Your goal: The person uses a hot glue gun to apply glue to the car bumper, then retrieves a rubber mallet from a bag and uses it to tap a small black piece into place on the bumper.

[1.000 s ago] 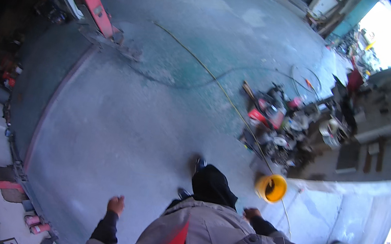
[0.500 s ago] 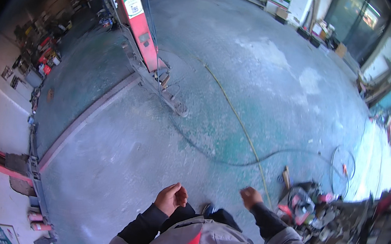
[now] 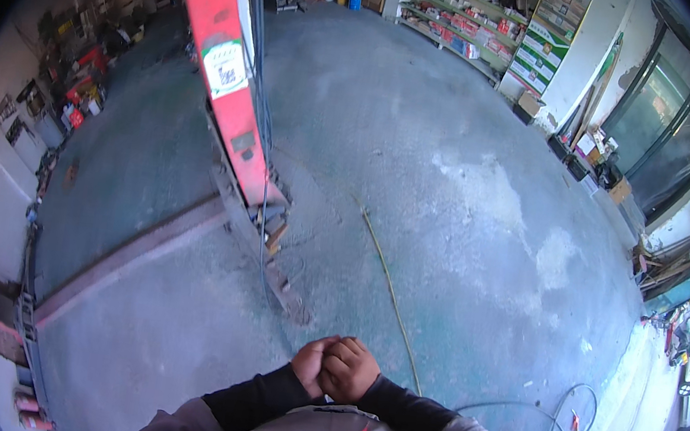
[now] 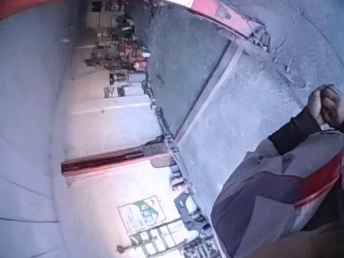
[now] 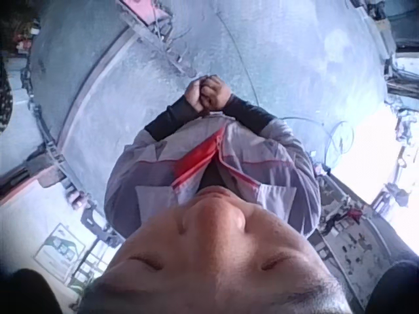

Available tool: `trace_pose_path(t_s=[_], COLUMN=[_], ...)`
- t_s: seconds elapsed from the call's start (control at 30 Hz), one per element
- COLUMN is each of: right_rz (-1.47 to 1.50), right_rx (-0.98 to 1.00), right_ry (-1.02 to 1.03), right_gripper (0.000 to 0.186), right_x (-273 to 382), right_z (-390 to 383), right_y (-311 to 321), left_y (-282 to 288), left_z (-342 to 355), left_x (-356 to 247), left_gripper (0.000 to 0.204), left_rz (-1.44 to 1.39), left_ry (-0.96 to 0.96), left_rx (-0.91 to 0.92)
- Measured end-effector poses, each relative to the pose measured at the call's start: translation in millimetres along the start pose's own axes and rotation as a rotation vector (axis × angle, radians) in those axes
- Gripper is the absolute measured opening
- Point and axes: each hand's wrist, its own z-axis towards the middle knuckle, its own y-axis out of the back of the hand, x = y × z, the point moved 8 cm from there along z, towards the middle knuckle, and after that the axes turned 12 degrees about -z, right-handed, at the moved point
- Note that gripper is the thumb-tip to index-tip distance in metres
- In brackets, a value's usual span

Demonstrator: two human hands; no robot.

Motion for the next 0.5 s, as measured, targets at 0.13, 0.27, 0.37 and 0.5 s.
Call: trace_pose_path(t_s=[0.13, 0.27, 0.37, 0.5], right_rz=[-0.028, 0.028, 0.071, 0.151], right_rx=[-0.073, -0.057, -0.078, -0.029], right_ry=[0.009, 0.047, 0.158, 0.243], right_gripper=[0.022, 0.024, 0.026, 0.027], right_x=[-119.2, -268.3, -376.0, -482.7], right_z=[61.7, 125.8, 203.1, 318.2], right_y=[-0.7, -29.1, -37.7, -40.9], left_y=[-57.5, -105.1, -186.9, -227.6], left_z=[99.7, 221.6, 292.9, 385.2], left_x=[-81.5, -169.9, -284.5, -389.9], left_gripper=[0.025, 0.027, 0.029, 0.034], left_rz=[0.094, 0.034, 1.163, 0.668], left_ry=[0.036, 0.123, -0.685, -0.420], left_rx=[-0.085, 0.021, 0.132, 0.010])
